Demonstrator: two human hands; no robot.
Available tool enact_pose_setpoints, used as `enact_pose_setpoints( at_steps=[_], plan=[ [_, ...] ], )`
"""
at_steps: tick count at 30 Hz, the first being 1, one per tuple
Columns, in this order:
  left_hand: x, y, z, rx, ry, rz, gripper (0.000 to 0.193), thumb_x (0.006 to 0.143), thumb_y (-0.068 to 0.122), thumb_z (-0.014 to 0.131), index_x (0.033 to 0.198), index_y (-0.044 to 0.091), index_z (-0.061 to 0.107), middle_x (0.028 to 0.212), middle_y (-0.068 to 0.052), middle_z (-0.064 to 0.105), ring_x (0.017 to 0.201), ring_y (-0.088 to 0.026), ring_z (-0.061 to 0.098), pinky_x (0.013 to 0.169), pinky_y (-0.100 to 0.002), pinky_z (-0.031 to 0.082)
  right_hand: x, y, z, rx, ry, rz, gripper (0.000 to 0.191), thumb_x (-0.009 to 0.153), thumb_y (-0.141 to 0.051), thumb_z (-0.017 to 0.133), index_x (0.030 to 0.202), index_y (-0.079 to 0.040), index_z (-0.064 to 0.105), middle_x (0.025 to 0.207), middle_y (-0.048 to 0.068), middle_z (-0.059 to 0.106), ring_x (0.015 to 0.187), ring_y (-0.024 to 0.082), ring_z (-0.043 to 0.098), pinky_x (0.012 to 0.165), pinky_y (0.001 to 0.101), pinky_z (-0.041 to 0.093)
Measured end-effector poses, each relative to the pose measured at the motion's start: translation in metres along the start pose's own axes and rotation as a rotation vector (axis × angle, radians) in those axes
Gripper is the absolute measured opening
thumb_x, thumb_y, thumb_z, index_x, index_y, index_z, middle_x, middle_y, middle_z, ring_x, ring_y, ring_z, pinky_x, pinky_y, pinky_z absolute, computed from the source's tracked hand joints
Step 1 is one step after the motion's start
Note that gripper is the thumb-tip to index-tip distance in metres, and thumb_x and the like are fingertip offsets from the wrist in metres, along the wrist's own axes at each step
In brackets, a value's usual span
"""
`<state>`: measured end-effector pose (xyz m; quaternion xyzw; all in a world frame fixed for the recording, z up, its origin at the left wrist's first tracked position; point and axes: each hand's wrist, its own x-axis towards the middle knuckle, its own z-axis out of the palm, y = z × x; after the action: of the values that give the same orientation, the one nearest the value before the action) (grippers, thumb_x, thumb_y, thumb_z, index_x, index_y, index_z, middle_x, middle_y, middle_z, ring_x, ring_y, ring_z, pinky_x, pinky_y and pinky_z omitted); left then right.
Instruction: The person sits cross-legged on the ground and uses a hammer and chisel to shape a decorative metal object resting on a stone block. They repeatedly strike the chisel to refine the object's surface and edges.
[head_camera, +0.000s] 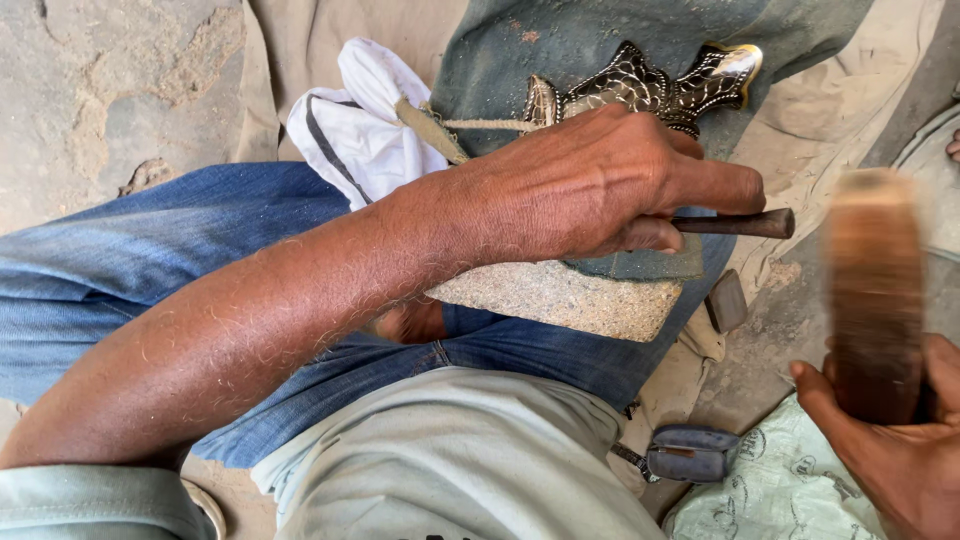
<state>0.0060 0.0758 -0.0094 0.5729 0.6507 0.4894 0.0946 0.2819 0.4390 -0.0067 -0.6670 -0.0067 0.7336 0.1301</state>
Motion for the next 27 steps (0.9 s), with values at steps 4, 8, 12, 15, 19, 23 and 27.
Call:
enact_pose_setpoints(
  at_steps=[4, 8, 12, 15, 19, 23, 27],
  plan=[
    [0.0, -0.003, 0.002, -0.011, 0.009, 0.006, 0.049, 0.084, 0.018, 0.08, 0.127, 0.012, 0.055, 0.094, -0.011, 0.074, 0.09, -0.034, 0.075, 0.072, -0.051, 0.055, 0.009, -0.008, -0.019, 0.1, 0.029, 0.015, 0.03, 0.111, -0.018, 0.041, 0.125, 0.005, 0.056, 0.107, 0.011, 0.073, 0.108, 0.025, 0.064, 0.113, 0.0506, 0.041],
    [0.001, -0.008, 0.004, 0.031, -0.079, 0.0, 0.047, 0.089, 0.018, 0.08, 0.129, 0.014, 0.057, 0.09, -0.008, 0.074, 0.088, -0.031, 0.076, 0.072, -0.053, 0.054, 0.023, -0.025, -0.039, -0.294, -0.105, -0.107, 0.039, 0.116, -0.028, 0.049, 0.13, 0.008, 0.045, 0.109, 0.004, 0.065, 0.113, 0.015, 0.065, 0.119, 0.0464, 0.033],
    [0.003, -0.009, 0.003, -0.028, -0.029, 0.029, 0.049, 0.085, 0.018, 0.08, 0.128, 0.014, 0.058, 0.09, -0.008, 0.074, 0.085, -0.03, 0.075, 0.069, -0.05, 0.056, 0.03, -0.035, -0.042, -0.122, -0.057, 0.159, 0.037, 0.111, -0.016, 0.05, 0.132, 0.014, 0.04, 0.113, 0.008, 0.067, 0.113, 0.019, 0.064, 0.115, 0.0499, 0.037],
    [0.005, -0.003, -0.003, -0.025, -0.052, 0.015, 0.046, 0.085, 0.017, 0.078, 0.126, 0.014, 0.058, 0.088, -0.009, 0.073, 0.082, -0.031, 0.075, 0.066, -0.051, 0.054, 0.013, -0.013, -0.042, -1.057, -0.081, -0.279, 0.039, 0.107, -0.015, 0.046, 0.133, 0.014, 0.044, 0.113, 0.015, 0.063, 0.105, 0.024, 0.062, 0.105, 0.0524, 0.049],
    [-0.003, 0.009, -0.014, -0.071, 0.077, 0.039, 0.036, 0.096, 0.011, 0.074, 0.126, 0.01, 0.053, 0.097, -0.011, 0.072, 0.093, -0.03, 0.075, 0.078, -0.05, 0.054, -0.023, 0.037, -0.036, -1.614, -0.393, -0.865, 0.025, 0.106, -0.011, 0.053, 0.113, 0.013, 0.05, 0.099, 0.02, 0.061, 0.094, 0.026, 0.07, 0.096, 0.0494, 0.059],
    [-0.015, 0.019, -0.008, -0.069, 0.232, -0.164, 0.035, 0.096, 0.014, 0.076, 0.121, 0.007, 0.052, 0.096, -0.014, 0.069, 0.088, -0.031, 0.074, 0.075, -0.049, 0.055, -0.039, 0.05, -0.011, -1.51, -0.458, -0.973, 0.023, 0.105, -0.008, 0.059, 0.123, -0.002, 0.048, 0.1, 0.012, 0.057, 0.095, 0.019, 0.067, 0.089, 0.0397, 0.058],
    [-0.022, 0.02, 0.001, -0.058, 0.234, -0.339, 0.042, 0.092, 0.014, 0.078, 0.124, 0.007, 0.052, 0.091, -0.013, 0.07, 0.085, -0.031, 0.073, 0.069, -0.048, 0.052, -0.024, 0.028, -0.013, -1.5, -0.518, -1.037, 0.022, 0.108, -0.01, 0.058, 0.127, -0.005, 0.048, 0.101, 0.012, 0.053, 0.097, 0.016, 0.064, 0.094, 0.0345, 0.057]
  ],
)
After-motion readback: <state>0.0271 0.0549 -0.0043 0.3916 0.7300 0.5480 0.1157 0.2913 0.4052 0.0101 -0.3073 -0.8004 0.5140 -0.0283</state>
